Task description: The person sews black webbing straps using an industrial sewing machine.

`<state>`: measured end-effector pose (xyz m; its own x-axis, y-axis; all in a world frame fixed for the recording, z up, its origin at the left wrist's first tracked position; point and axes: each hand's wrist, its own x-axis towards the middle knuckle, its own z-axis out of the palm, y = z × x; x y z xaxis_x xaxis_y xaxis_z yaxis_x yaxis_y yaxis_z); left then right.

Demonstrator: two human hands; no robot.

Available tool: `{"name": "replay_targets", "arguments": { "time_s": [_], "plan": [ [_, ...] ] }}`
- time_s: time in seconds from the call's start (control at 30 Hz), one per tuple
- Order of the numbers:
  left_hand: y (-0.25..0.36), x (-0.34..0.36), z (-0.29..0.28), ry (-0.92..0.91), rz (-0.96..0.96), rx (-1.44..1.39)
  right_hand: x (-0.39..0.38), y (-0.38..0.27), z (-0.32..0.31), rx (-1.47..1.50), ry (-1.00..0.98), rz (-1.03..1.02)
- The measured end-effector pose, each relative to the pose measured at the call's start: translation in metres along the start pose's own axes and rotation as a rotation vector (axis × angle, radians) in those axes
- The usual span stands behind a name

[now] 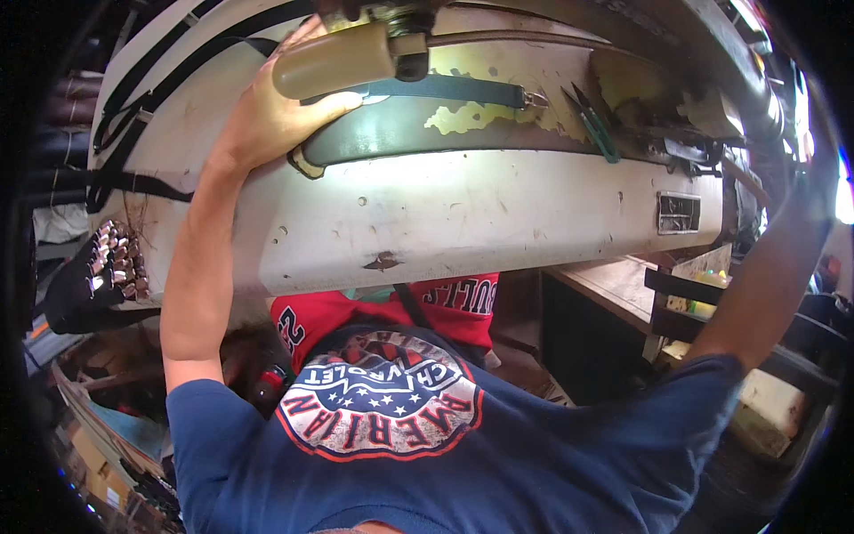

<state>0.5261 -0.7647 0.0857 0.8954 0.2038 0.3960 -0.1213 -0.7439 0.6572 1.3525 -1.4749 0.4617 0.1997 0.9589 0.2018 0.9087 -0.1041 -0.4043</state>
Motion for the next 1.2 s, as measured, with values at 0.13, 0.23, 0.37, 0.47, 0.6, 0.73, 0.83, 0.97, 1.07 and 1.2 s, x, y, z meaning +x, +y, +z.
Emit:
{"name": "replay_targets", "arguments": {
  "time_s": [0.13, 0.23, 0.37, 0.47, 0.6, 0.73, 0.83, 0.97, 1.07, 1.2],
  "plan": [
    [0.023, 0.061, 0.032, -0.115, -0.103, -0.047, -0.109, 0.113, 0.073, 0.065, 0.117, 0.086],
    [0.046, 0.065, 0.012, -0.062, -0.124, 0.1, -0.062, 0.143, 0.09, 0.04, 0.167, 0.03],
    [0.04, 0.079, 0.016, -0.023, 0.207, 0.22, -0.099, 0.12, 0.075, 0.013, 0.132, 0.042],
    [0.05, 0.076, 0.005, -0.12, 0.032, 0.298, -0.094, 0.135, 0.101, -0.01, 0.147, 0.012],
    [0.044, 0.073, 0.01, -0.082, 0.114, 0.402, -0.124, 0.129, 0.096, -0.048, 0.184, 0.02],
    [0.041, 0.066, 0.021, -0.063, 0.072, 0.368, -0.151, 0.103, 0.083, -0.103, 0.226, 0.047],
    [0.035, 0.031, 0.007, 0.039, -0.029, 0.286, -0.093, 0.078, 0.084, -0.169, 0.235, 0.014],
    [0.063, 0.109, 0.045, -0.108, 0.002, 0.353, -0.063, 0.001, 0.211, -0.173, 0.306, 0.041],
    [0.053, 0.085, 0.024, -0.145, -0.004, 0.367, 0.005, -0.079, 0.316, -0.131, 0.336, -0.002],
    [0.045, 0.066, 0.019, -0.015, 0.036, 0.225, -0.008, -0.114, 0.234, -0.29, 0.323, 0.014]
  ]
}}
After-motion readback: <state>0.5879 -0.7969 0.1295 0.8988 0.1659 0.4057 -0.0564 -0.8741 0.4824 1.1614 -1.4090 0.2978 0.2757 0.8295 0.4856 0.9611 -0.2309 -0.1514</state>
